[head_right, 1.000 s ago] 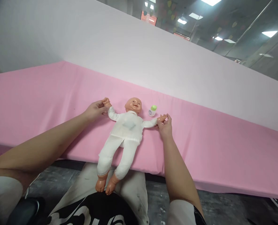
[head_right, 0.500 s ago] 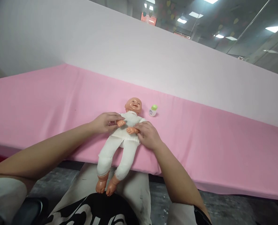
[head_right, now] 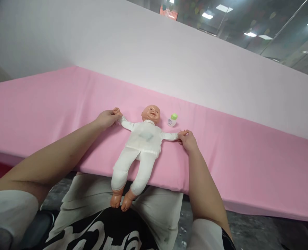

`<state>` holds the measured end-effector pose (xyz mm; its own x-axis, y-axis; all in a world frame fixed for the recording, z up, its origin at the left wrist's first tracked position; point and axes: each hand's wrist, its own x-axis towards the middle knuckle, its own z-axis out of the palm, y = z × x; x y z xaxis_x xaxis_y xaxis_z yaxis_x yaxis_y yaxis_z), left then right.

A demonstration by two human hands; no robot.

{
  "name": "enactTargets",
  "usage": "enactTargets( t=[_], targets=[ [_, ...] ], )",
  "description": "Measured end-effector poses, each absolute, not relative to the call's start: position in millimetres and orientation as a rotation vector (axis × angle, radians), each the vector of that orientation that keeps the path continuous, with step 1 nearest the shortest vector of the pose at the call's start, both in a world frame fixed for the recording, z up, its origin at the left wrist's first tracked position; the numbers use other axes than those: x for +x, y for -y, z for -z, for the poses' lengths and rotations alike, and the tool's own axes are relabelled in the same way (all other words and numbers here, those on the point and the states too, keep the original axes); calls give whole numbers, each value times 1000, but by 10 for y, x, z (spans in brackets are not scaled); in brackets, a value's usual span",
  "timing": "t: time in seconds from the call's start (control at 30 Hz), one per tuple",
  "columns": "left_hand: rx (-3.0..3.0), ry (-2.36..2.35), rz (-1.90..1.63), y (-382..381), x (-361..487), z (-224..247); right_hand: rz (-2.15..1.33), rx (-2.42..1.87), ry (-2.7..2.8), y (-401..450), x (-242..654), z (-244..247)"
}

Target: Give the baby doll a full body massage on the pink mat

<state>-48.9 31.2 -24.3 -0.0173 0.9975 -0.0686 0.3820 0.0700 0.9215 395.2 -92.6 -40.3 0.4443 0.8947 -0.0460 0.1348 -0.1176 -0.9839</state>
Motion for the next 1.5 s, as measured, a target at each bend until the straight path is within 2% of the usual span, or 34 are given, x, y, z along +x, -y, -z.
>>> enactTargets(
  t=[0.1,0.3,0.57,0.77,0.9,1.03,1.27,1.37,1.5],
  targets=[
    [1441,-1412,-1010,-291,-469,240,-800,-1554,969,940,3904,405],
    [1700,-1079,-1177,-36,-349,121,-288,-1397,1400,1186,3374,188],
    [2395,-670,-945,477,-65,36,156,-1036,2206,1340,2843,140],
    [2453,-739,-981,435,-57,74,235,-1075,2155,1272,2933,160],
    [2185,-1105,-1114,291,-172,15,205,-1355,1879,1224,3146,152],
    [1870,-1407,-1076,34,-348,41,-5,-1663,1514,1138,3452,179],
    [1610,-1475,-941,-277,-503,238,-369,-2049,1348,944,3897,319],
    [1638,-1346,-979,-241,-476,244,-387,-2035,1356,928,3906,336],
    [1705,-1205,-1082,-112,-380,189,-368,-1753,1291,972,3736,308]
  ],
)
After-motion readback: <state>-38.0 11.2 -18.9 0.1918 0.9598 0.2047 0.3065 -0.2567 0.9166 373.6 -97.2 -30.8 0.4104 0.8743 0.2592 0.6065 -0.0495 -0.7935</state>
